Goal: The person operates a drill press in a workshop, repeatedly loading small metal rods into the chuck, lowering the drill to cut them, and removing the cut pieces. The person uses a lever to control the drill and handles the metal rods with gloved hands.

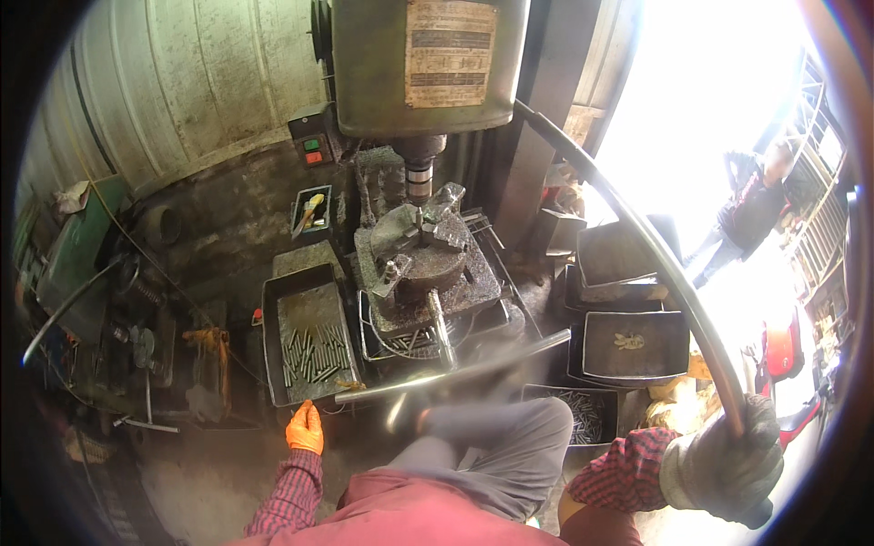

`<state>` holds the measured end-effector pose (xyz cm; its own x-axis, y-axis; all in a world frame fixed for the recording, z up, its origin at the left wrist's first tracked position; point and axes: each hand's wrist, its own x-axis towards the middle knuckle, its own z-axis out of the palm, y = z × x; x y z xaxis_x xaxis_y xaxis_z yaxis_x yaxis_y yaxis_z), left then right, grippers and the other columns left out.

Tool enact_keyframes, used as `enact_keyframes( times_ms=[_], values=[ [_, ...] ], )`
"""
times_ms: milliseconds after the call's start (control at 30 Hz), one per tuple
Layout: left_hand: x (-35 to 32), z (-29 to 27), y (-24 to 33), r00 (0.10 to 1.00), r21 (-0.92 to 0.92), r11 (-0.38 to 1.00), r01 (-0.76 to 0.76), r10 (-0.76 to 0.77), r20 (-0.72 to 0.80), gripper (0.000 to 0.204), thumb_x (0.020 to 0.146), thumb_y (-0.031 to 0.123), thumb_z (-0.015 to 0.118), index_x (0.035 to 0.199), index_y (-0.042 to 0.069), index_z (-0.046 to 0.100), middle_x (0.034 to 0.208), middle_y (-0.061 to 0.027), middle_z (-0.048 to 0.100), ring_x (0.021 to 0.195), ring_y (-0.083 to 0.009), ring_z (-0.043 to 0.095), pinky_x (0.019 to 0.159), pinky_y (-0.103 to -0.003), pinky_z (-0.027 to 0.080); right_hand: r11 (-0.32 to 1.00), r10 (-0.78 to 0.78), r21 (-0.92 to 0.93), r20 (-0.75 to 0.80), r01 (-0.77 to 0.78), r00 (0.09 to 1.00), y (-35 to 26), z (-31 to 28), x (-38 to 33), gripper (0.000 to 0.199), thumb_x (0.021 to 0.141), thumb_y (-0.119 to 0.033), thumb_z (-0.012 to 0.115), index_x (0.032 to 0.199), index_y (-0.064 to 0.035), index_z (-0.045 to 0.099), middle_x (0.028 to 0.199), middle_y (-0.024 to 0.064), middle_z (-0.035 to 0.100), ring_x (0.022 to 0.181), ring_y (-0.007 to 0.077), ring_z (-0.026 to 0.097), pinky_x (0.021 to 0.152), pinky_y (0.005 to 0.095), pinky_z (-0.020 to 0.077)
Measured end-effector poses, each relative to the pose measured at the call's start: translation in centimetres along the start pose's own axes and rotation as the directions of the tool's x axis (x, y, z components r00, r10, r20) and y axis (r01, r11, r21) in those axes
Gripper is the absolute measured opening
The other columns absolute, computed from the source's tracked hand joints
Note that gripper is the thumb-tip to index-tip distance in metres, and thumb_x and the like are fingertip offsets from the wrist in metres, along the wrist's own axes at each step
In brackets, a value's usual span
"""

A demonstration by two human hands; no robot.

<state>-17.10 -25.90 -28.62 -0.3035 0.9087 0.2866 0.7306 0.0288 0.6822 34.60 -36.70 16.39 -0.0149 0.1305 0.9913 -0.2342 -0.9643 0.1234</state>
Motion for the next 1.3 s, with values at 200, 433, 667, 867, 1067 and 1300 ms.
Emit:
enact_keyframes(
  times_ms=[200,433,667,867,1067,1300],
  values=[
    [-0.2,-0.8,0.9,0.935,-0.199,0.917,0.345,-0.318,0.156,0.034,0.103,0.023,0.061,0.124,-0.002,0.073,0.114,-0.0197,0.077,0.105,-0.0326,0.074,0.093,-0.042,0.057,0.973,-0.010,-0.232,-0.040,0.001,0.999,-0.5,-0.5,-0.1,0.026,0.104,-0.031,0.051,0.079,-0.0214,0.049,0.071,-0.0082,0.043,0.063,0.0076,0.048,0.067,0.0272,0.0390],
    [0.5,-0.8,1.9,0.975,-0.031,0.991,0.128,-0.120,0.186,0.051,0.107,0.043,0.055,0.123,-0.002,0.073,0.094,-0.0184,0.079,0.079,-0.0279,0.075,0.076,-0.040,0.059,-0.609,-0.023,-0.741,0.374,0.284,0.927,-4.7,-3.0,-2.0,0.032,0.103,-0.039,0.052,0.077,-0.0209,0.052,0.067,-0.0087,0.043,0.061,0.0073,0.047,0.067,0.0279,0.0378],
    [0.3,0.3,1.0,0.952,-0.188,0.948,0.257,-0.216,0.216,0.041,0.108,0.025,0.057,0.128,-0.008,0.067,0.114,-0.0195,0.075,0.096,-0.0240,0.074,0.073,-0.032,0.061,-0.824,0.013,-0.512,0.411,0.243,0.912,-5.3,-4.3,-2.4,0.039,0.103,-0.046,0.053,0.074,-0.0204,0.056,0.063,-0.0092,0.044,0.059,0.0069,0.046,0.067,0.0286,0.0365],
    [-0.5,-0.8,0.3,0.978,0.015,0.989,0.147,-0.147,0.150,0.037,0.105,0.029,0.059,0.124,0.000,0.072,0.116,-0.0192,0.076,0.106,-0.0338,0.073,0.094,-0.042,0.056,-0.801,0.102,-0.488,0.461,0.348,0.882,-4.1,-3.4,-0.9,0.045,0.103,-0.053,0.054,0.072,-0.0199,0.059,0.060,-0.0096,0.045,0.057,0.0066,0.045,0.067,0.0292,0.0354],
    [-0.5,-1.5,1.9,0.963,0.052,0.975,0.218,-0.223,0.149,0.038,0.105,0.036,0.061,0.123,0.006,0.075,0.114,-0.0188,0.076,0.106,-0.0356,0.073,0.093,-0.043,0.056,-0.757,0.186,-0.478,0.496,0.446,0.848,-4.0,-1.6,-2.0,0.052,0.102,-0.059,0.054,0.070,-0.0195,0.062,0.056,-0.0101,0.046,0.056,0.0063,0.044,0.066,0.0298,0.0343],
    [-0.7,-1.3,2.6,0.951,0.039,0.967,0.251,-0.254,0.177,0.039,0.105,0.036,0.062,0.124,0.005,0.074,0.114,-0.0192,0.076,0.106,-0.0355,0.073,0.094,-0.042,0.056,-0.814,0.195,-0.387,0.522,0.434,0.830,-3.9,-2.9,-1.8,0.055,0.103,-0.062,0.051,0.070,-0.0197,0.063,0.055,-0.0104,0.044,0.054,0.0073,0.042,0.068,0.0341,0.0331]
  ],
)
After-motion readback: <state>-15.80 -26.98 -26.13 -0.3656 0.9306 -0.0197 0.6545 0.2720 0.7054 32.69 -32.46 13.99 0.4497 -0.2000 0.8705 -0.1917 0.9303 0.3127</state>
